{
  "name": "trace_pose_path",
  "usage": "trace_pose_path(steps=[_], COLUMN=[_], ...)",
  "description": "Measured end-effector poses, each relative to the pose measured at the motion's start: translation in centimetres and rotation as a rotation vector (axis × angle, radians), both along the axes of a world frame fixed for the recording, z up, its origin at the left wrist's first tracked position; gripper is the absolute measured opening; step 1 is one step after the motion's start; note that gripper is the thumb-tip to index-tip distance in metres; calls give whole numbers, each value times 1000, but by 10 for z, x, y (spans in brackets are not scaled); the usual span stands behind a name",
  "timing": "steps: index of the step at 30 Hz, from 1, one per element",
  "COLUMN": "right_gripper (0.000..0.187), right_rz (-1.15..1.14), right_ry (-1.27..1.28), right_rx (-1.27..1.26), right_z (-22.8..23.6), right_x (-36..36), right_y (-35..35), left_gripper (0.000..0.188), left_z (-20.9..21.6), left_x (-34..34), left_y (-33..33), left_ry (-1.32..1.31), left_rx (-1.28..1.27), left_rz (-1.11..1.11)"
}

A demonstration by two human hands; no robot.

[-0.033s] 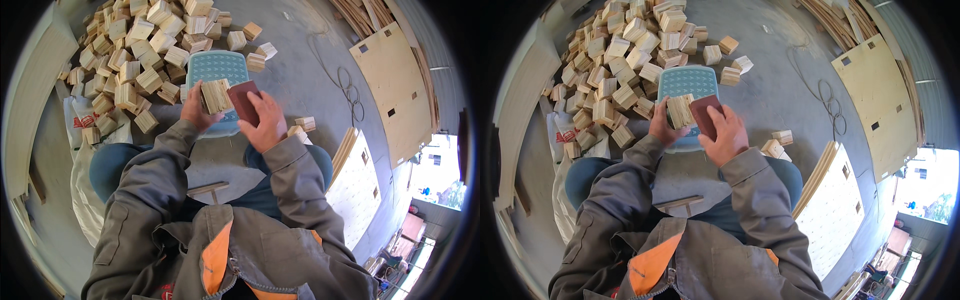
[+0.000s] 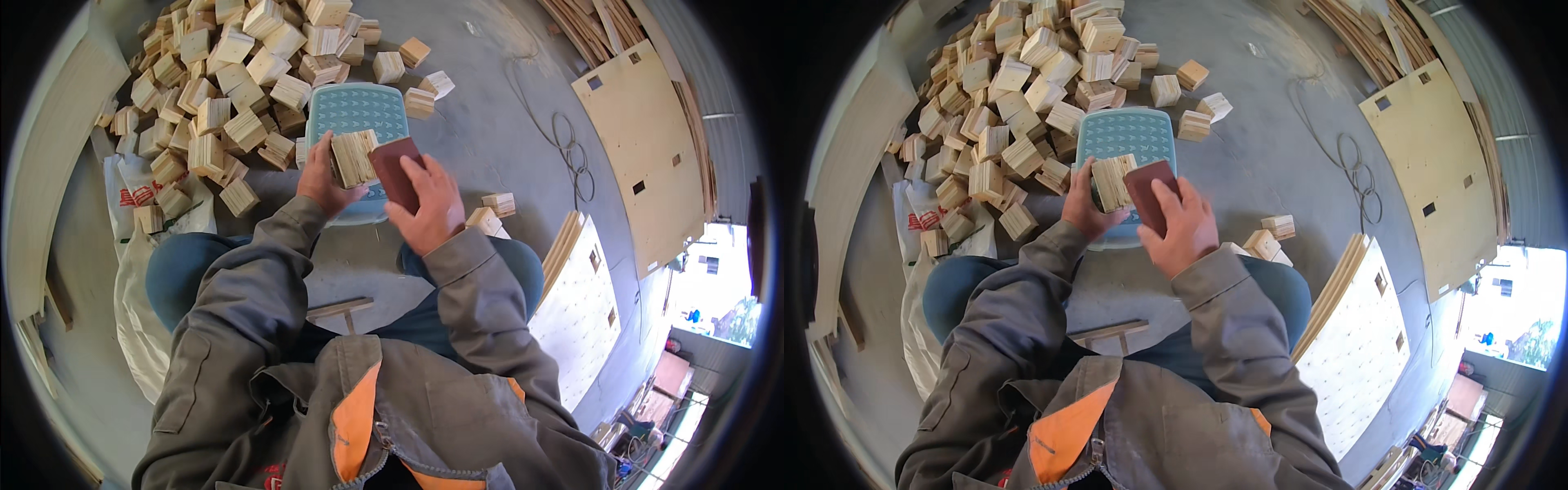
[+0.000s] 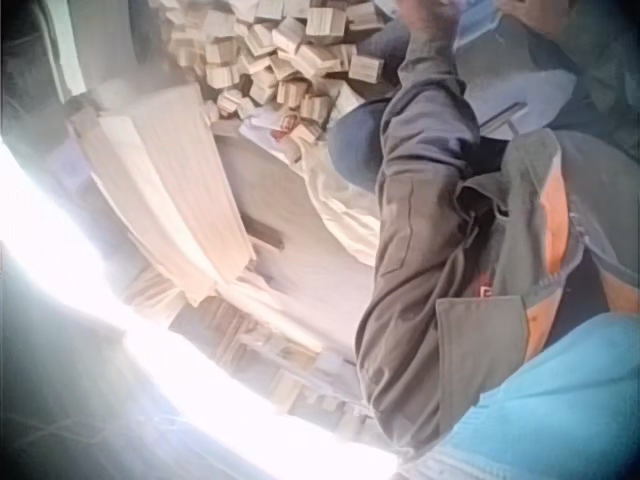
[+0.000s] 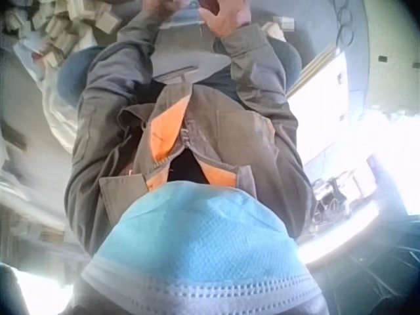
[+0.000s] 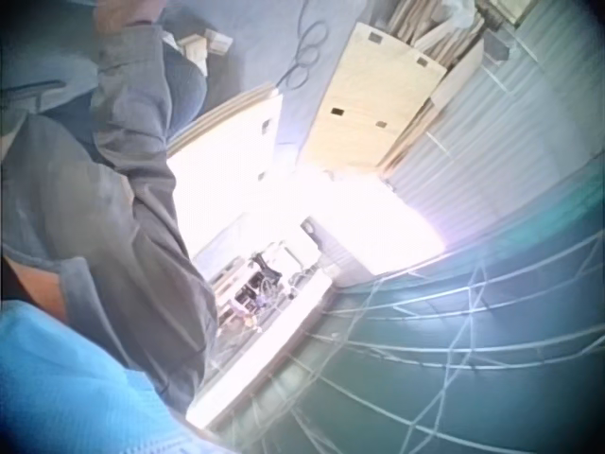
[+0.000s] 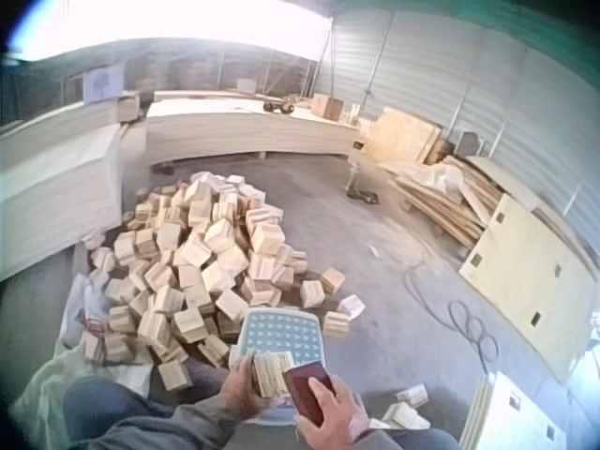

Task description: The person sits on a low stool and sands small wooden blocks one by one using a sanding block. They pick up each block, rub all sides with the sanding block, and place the finished pieces into a growing stack on the floor.

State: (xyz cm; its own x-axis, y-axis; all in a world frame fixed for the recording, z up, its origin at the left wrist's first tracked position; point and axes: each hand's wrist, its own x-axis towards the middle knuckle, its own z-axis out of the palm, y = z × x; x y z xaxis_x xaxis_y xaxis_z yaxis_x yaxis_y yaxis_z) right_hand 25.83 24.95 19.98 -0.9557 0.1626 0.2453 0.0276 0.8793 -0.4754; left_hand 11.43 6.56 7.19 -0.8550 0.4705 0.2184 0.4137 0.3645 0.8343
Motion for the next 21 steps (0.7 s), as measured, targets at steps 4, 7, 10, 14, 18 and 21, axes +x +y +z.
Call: trace_pose_path(steps=[4, 7, 10, 14, 18, 21], right_gripper=[78, 75, 73, 70, 67, 67], right_rz=[-33, -37, -55, -55, -125, -160], right_ry=[-42, -15, 25, 28, -34, -85], right_rx=[60, 135, 163, 153, 191, 166], right_z=[-14, -27, -40, -42, -41, -39], right_x=[9, 6, -5, -49, -117, -148], right_y=[-29, -37, -38, -32, -19, -19], left_gripper=[135, 126, 117, 114, 115, 116], left_z=[-4, -14, -21, -30, -18, -22], left_x=[1, 1, 2, 2, 5, 3], left_y=[4, 8, 14, 12, 15, 15], left_ry=[-2, 9, -69, -64, -109, -108], left_rx=[-25, 67, 173, 206, 181, 168], left_rz=[28, 39, 24, 12, 12, 39])
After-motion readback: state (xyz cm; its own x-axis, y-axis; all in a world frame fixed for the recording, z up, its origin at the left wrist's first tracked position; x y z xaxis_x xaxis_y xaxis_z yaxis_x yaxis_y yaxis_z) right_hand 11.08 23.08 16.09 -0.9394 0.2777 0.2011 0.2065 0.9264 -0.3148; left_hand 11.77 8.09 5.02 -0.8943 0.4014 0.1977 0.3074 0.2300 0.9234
